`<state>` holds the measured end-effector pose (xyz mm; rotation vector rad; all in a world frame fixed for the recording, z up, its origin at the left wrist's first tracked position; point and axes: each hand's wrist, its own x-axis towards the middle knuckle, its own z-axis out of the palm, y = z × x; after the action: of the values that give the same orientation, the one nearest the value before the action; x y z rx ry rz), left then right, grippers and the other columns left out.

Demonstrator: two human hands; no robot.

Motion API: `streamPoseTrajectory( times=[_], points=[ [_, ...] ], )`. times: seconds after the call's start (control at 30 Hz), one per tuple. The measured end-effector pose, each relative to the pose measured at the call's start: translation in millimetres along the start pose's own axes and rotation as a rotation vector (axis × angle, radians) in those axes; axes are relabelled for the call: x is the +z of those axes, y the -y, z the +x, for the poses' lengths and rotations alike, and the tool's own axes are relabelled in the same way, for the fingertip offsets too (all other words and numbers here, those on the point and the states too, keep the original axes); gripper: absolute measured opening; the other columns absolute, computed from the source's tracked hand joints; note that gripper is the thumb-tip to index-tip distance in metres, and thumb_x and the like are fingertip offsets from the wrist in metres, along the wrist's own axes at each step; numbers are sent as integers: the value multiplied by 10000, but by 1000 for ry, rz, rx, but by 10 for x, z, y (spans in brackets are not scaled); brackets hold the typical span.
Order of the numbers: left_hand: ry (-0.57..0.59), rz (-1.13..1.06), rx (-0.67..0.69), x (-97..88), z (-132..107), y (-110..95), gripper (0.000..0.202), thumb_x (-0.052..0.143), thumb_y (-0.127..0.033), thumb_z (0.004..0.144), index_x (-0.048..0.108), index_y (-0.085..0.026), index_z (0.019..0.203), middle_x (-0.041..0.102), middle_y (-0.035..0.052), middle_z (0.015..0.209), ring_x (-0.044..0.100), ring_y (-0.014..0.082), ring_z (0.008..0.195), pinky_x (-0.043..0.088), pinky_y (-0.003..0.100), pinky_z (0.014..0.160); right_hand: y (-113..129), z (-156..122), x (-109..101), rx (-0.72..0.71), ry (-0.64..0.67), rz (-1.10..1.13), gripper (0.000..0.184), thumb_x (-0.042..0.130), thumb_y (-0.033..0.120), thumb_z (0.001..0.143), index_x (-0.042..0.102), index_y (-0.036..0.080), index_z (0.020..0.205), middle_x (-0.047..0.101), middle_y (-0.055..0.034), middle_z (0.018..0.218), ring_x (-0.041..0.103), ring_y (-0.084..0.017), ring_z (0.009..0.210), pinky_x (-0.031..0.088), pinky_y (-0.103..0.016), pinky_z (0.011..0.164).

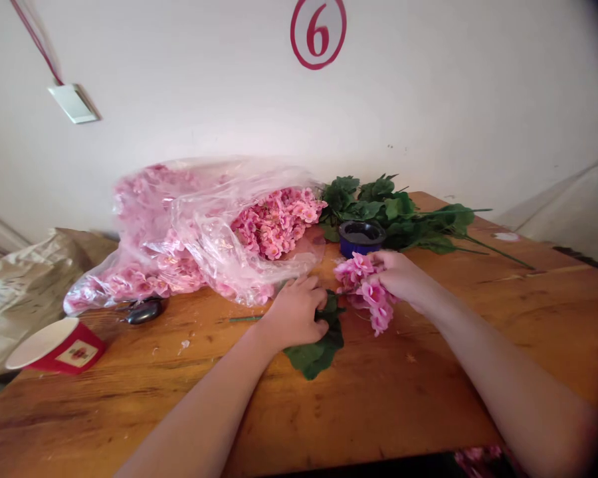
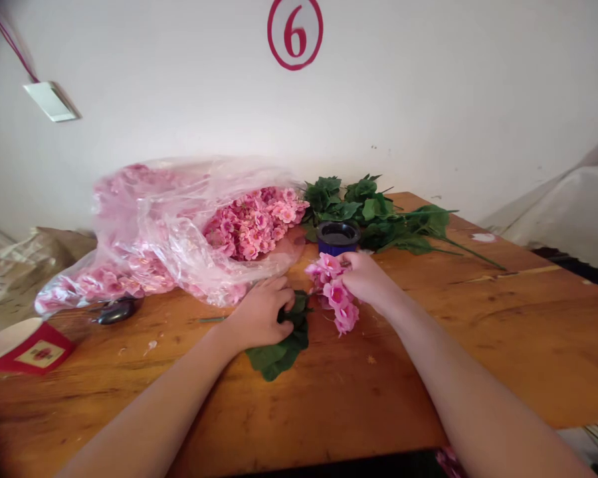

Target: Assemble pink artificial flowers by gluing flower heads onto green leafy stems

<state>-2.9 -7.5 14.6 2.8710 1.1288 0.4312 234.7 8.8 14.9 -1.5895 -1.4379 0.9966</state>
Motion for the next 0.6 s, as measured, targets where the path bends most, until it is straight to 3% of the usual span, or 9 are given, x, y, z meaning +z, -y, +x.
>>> streamPoseTrajectory(
  times=[0.17,0.33,0.47,0.6],
  points=[
    [-37,-107,57,57,22,70,161,638,-238,657,488,-180,658,514,3,786,484,169,791,348,294,688,95,-48,11,48,19,-19,293,601,73,589,643,162,865,673,-30,691,570,-133,517,372,-201,433],
    [-16,-54,157,26,13,106,243,652,-285,685,473,-169,569,510,-1,704,464,160,733,320,317,700,163,-96,34,73,19,-11,285,546,49,588,624,164,837,675,-36,714,567,-122,504,374,-191,420],
    [-16,23,237,-27,0,109,208,628,-313,731,535,-177,604,555,14,715,482,190,792,309,354,755,127,-65,11,36,20,3,320,557,48,577,629,165,865,691,-50,772,616,-154,594,436,-207,477],
    [-37,26,213,-41,-8,59,69,573,-211,757,558,-178,698,580,25,772,498,185,807,322,343,749,59,-9,-52,4,-38,-56,353,562,55,578,638,165,905,696,-54,779,637,-178,662,452,-216,515]
  ],
)
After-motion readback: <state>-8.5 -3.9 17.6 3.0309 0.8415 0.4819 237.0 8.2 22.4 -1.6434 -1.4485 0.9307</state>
